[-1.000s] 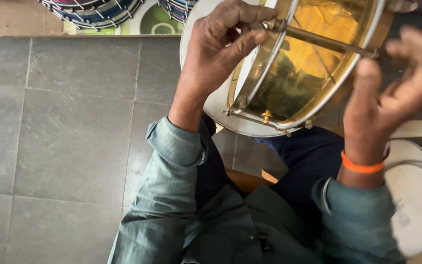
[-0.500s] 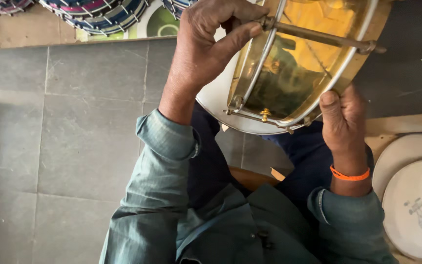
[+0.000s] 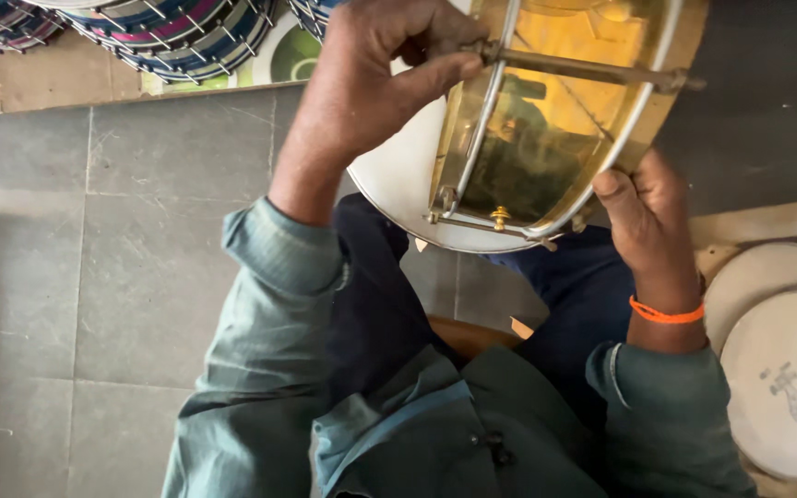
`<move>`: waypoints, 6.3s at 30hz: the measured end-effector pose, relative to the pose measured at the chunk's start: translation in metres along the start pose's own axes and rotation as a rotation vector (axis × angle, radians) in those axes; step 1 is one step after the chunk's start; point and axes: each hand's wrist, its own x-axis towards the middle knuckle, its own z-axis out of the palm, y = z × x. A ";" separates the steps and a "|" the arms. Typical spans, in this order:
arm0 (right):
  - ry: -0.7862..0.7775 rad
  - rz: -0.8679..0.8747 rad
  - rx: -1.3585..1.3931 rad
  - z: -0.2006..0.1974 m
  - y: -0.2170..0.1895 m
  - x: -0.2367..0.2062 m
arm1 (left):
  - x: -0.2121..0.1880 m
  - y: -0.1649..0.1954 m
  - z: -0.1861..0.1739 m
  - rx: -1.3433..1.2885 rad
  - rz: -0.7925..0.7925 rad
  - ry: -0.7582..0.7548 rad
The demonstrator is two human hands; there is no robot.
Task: The person holds and adjusts a small gold-toned drum by hand, turning it over several times and fitting a thin metal rod into its side.
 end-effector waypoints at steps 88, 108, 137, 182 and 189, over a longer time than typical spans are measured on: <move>0.190 -0.018 0.442 -0.005 -0.024 0.037 | -0.002 0.030 0.010 0.396 0.023 -0.058; 0.135 0.027 0.454 -0.013 -0.025 0.041 | -0.007 0.014 0.004 0.086 -0.096 -0.028; 0.130 0.012 0.451 -0.013 -0.022 0.038 | -0.018 0.009 0.017 0.099 -0.118 0.084; 0.035 0.024 0.416 -0.012 -0.029 0.039 | -0.005 -0.010 0.023 0.054 0.011 -0.012; 0.042 0.093 0.294 -0.032 -0.024 0.038 | -0.019 -0.006 0.043 -0.099 -0.087 0.063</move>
